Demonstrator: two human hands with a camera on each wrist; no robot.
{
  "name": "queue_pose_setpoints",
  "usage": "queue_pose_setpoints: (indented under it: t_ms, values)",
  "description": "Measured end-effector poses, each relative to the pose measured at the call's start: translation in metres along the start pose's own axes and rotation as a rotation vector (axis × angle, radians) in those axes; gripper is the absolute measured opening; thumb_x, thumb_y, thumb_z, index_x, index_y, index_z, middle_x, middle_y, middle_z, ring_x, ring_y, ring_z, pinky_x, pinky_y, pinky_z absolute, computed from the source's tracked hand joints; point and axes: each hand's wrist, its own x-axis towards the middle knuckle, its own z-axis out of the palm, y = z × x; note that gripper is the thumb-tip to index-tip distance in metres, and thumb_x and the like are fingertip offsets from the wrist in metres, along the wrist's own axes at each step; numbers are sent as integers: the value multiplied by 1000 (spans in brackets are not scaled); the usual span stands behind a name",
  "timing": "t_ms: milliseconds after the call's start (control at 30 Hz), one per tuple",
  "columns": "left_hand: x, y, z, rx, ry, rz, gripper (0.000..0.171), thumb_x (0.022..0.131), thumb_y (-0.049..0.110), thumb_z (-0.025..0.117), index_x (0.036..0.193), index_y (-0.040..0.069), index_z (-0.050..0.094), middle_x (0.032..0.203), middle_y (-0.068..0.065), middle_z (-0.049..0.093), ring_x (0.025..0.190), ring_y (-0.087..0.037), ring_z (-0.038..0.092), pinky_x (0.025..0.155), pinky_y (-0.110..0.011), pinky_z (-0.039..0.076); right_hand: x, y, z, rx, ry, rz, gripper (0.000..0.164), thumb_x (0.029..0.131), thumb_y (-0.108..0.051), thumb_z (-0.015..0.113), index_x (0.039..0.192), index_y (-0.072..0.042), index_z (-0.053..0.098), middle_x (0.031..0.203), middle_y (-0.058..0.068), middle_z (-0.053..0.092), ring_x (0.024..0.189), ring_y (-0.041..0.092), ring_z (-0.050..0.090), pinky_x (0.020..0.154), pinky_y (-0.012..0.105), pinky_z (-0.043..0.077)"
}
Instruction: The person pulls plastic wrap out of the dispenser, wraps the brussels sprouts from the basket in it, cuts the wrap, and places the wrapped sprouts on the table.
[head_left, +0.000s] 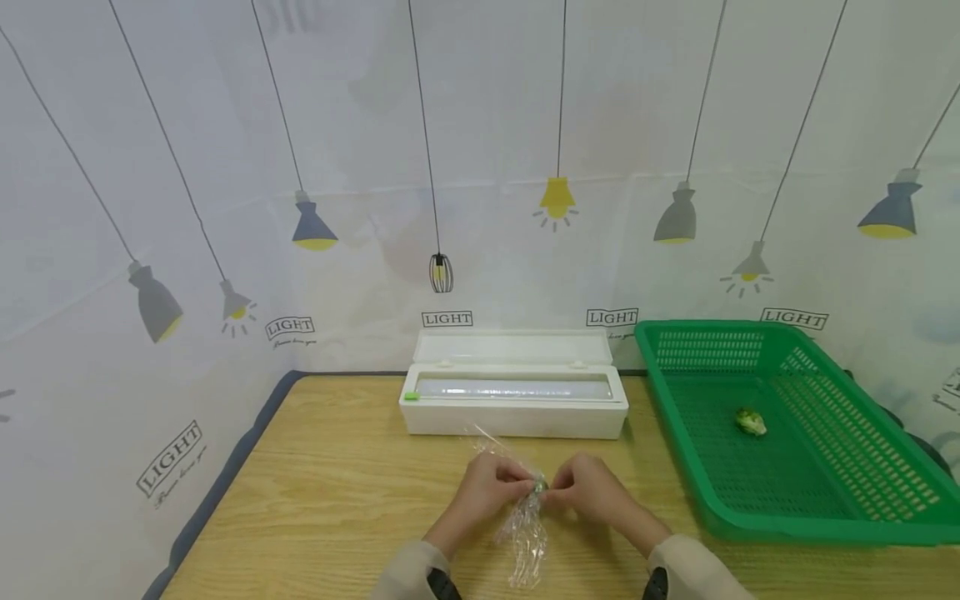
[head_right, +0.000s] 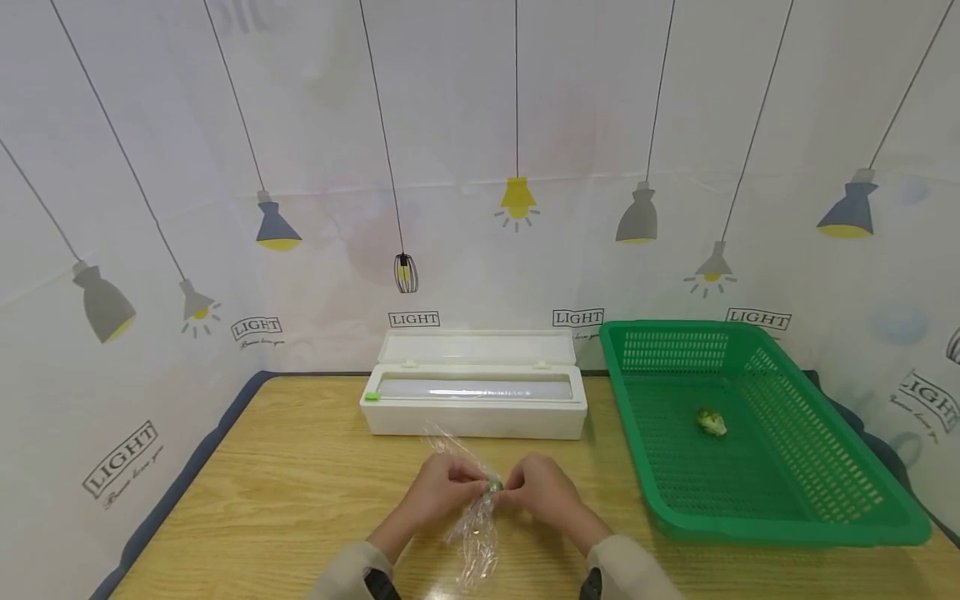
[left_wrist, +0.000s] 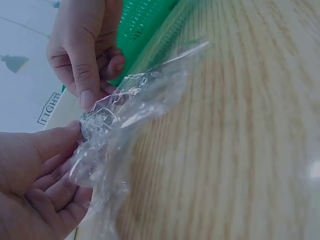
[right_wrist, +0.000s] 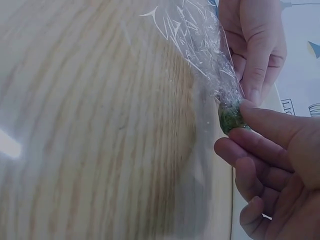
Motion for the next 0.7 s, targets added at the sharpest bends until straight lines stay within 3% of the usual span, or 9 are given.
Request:
queue_pose_setpoints:
  t_ms: [300,700]
  values:
    - [-4,-4,2,35,-29,-8,6,74,4,73,79,5,70,75,2,65,72,-11,58,67,-24,48,-9,0,3,6,-27,4,18,76,-24,74,65,-12,65,57,-3,56,48,9,45,44,24,39]
    - [-4,-5,-1,245,-26,-1,7,74,19,76,77,14,72,75,10,64,68,-5,55,62,-22,46,-9,11,8,4,22,-94,17,76,-23,74,66,-12,65,61,-7,56,53,9,46,46,24,40]
